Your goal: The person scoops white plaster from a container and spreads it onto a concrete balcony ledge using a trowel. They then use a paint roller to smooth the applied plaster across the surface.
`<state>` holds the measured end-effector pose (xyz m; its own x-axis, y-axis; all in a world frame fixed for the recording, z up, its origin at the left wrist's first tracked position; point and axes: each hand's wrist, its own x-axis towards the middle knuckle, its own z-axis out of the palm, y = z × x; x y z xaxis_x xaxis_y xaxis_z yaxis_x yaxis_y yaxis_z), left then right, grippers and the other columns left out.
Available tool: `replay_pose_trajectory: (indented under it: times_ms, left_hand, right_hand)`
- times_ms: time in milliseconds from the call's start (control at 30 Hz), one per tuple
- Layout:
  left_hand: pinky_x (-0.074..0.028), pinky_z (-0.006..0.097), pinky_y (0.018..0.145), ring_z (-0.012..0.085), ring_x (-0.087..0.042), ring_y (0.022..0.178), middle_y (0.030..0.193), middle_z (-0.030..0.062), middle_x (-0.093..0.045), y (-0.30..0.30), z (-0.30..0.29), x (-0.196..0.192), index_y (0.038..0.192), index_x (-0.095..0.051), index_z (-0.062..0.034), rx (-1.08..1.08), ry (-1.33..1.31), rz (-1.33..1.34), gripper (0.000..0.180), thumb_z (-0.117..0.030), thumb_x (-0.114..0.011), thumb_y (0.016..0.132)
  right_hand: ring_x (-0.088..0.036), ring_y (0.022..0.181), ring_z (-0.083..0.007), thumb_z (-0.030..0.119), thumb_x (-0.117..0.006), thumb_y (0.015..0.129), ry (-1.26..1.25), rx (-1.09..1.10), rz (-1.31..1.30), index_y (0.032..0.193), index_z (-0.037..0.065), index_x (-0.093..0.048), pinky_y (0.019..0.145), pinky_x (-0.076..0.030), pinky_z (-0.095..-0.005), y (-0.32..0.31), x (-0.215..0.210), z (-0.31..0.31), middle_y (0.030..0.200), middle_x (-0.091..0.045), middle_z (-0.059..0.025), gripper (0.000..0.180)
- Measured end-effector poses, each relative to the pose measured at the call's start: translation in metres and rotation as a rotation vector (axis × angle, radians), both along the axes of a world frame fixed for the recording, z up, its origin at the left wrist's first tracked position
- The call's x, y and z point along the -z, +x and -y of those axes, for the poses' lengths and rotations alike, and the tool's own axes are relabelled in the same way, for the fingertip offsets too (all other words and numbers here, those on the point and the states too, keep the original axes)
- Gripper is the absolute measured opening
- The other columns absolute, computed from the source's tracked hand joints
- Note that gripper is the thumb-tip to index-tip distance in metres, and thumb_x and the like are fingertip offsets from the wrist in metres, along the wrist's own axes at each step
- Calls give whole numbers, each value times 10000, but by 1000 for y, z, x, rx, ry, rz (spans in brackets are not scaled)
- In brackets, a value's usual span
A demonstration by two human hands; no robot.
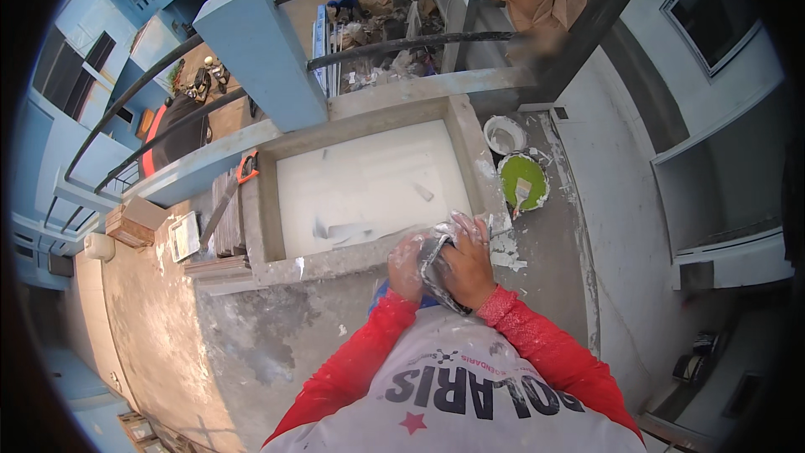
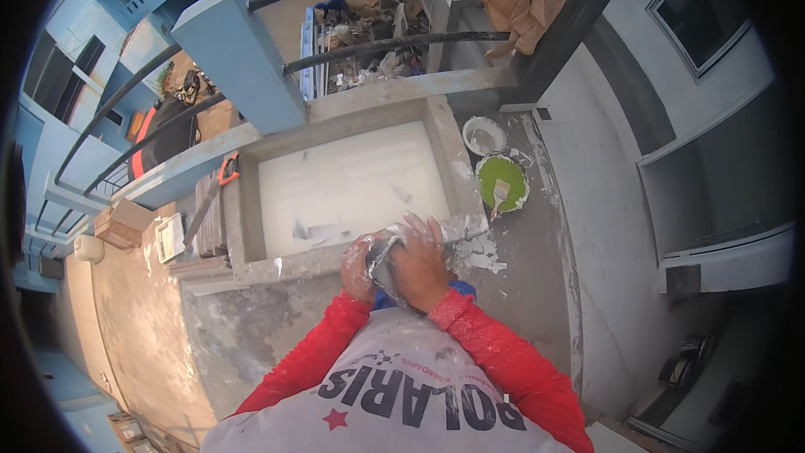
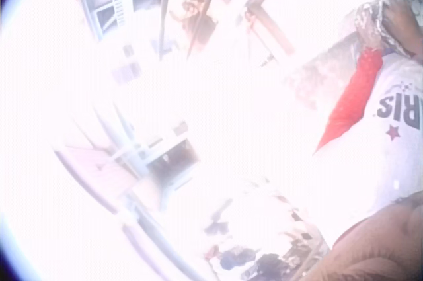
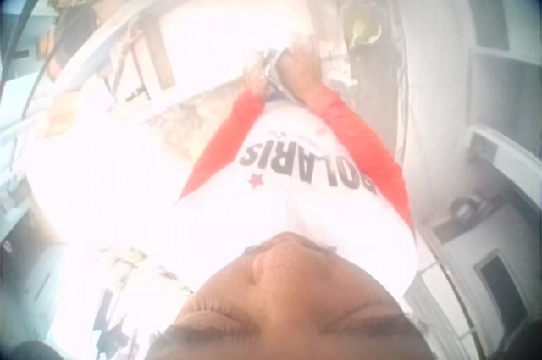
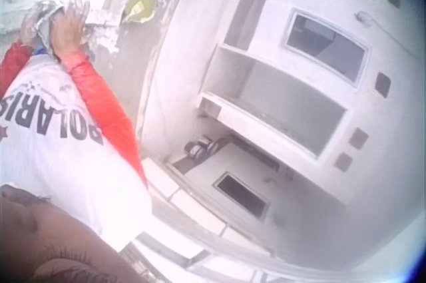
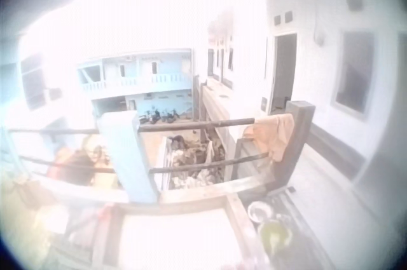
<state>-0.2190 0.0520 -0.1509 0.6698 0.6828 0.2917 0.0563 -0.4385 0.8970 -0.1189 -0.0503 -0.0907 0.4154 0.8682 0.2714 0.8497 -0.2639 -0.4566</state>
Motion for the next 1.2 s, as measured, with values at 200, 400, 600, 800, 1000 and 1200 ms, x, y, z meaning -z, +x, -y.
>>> replay_pose_trajectory:
  times_ms: [200,400,600,800,1000,1200]
  left_hand:
    - [-530,366,822,309,-674,923,1013,164,-691,18,-7,11,1056,-651,-23,4,6,-16,233,-130,-551,875]
    - [-546,361,833,256,-681,909,1000,129,-710,20,-24,27,1074,-660,9,87,-1239,297,443,-370,-460,962]
    - [-547,363,835,246,-680,894,985,120,-714,29,-30,31,1091,-663,14,237,-1421,177,586,-498,-410,961]
    - [-530,352,868,229,-666,910,998,123,-704,41,-15,29,1076,-663,12,220,-1321,107,551,-465,-402,987]
    - [-500,321,899,195,-643,930,1012,123,-684,43,-10,10,1079,-640,33,368,-909,50,463,-351,-385,1032]
    - [-501,318,890,194,-641,926,992,116,-680,44,-10,6,1077,-625,41,443,-687,12,446,-334,-387,1033]
  right_hand:
    - [-375,1329,-423,58,-666,783,16,8,-354,945,38,-666,1123,-238,-519,8,-5,44,1271,-525,-255,163]
    - [-502,1192,-398,41,-646,789,-106,321,-814,1006,41,-681,1022,-380,-487,36,-25,90,1229,-575,-185,220]
    - [-477,1224,-410,95,-678,784,-48,257,-129,1051,84,-704,1039,-355,-515,48,-25,89,1292,-552,-182,269]
    - [-375,1347,-398,177,-712,769,-12,200,51,945,123,-730,1108,-230,-596,21,-30,28,1383,-502,-153,185]
    - [-342,1375,-384,189,-717,743,-83,226,55,835,125,-702,1124,-199,-582,13,-7,18,1413,-477,-144,113]
    - [-353,1366,-397,176,-711,745,62,205,-15,827,116,-696,1124,-182,-587,14,5,28,1411,-480,-171,103]
